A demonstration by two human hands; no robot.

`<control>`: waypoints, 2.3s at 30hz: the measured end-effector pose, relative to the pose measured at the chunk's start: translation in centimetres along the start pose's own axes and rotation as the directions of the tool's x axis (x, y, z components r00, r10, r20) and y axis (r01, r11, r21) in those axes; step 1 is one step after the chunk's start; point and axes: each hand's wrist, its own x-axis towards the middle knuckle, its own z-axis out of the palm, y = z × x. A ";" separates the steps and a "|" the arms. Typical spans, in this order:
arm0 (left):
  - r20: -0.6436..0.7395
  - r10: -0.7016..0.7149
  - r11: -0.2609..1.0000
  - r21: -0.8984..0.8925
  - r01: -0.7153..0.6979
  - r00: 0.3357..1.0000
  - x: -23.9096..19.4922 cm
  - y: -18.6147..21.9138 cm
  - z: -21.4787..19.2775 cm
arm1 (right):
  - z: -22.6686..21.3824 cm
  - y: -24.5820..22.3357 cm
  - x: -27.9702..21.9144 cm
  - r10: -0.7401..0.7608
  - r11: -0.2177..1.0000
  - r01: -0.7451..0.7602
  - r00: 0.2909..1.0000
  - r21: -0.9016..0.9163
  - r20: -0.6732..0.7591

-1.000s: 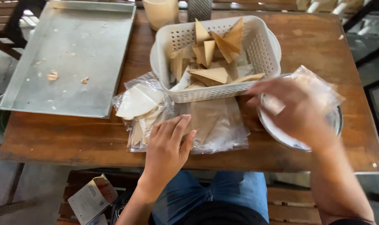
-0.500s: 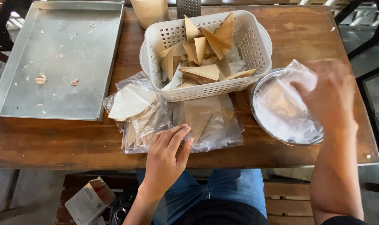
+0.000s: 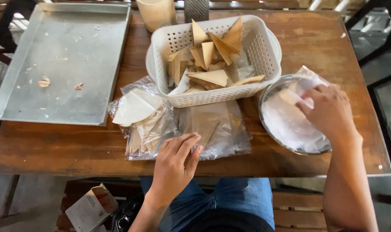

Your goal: The person picks up thin triangular snack pieces from a plastic basket and a metal bowl, placing them individually into small clear plastic bags by hand.

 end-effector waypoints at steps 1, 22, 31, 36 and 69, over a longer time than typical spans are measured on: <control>-0.006 -0.005 1.000 0.006 0.005 1.000 0.0 0.0 0.0 | 0.0 0.2 -0.1 -0.010 1.000 0.010 1.000 0.001 -0.003; -0.005 -0.041 0.996 -0.083 0.041 0.999 -0.5 0.0 0.3 | -3.5 1.3 -2.4 0.035 0.837 0.201 0.909 0.509 -0.416; -0.016 -0.041 0.994 -0.099 0.040 0.999 -0.2 0.2 0.5 | -4.5 0.1 -1.7 0.511 0.140 0.144 0.837 0.980 -0.196; -0.031 -0.049 0.988 -0.150 0.044 0.998 -0.1 0.2 0.7 | -8.0 -5.5 -1.9 0.458 -0.108 0.112 0.888 0.988 -0.051; -0.059 -0.112 0.802 -0.594 0.055 0.992 2.8 1.4 0.9 | -6.9 -17.9 -3.7 -0.702 -0.075 0.120 0.699 0.990 -0.138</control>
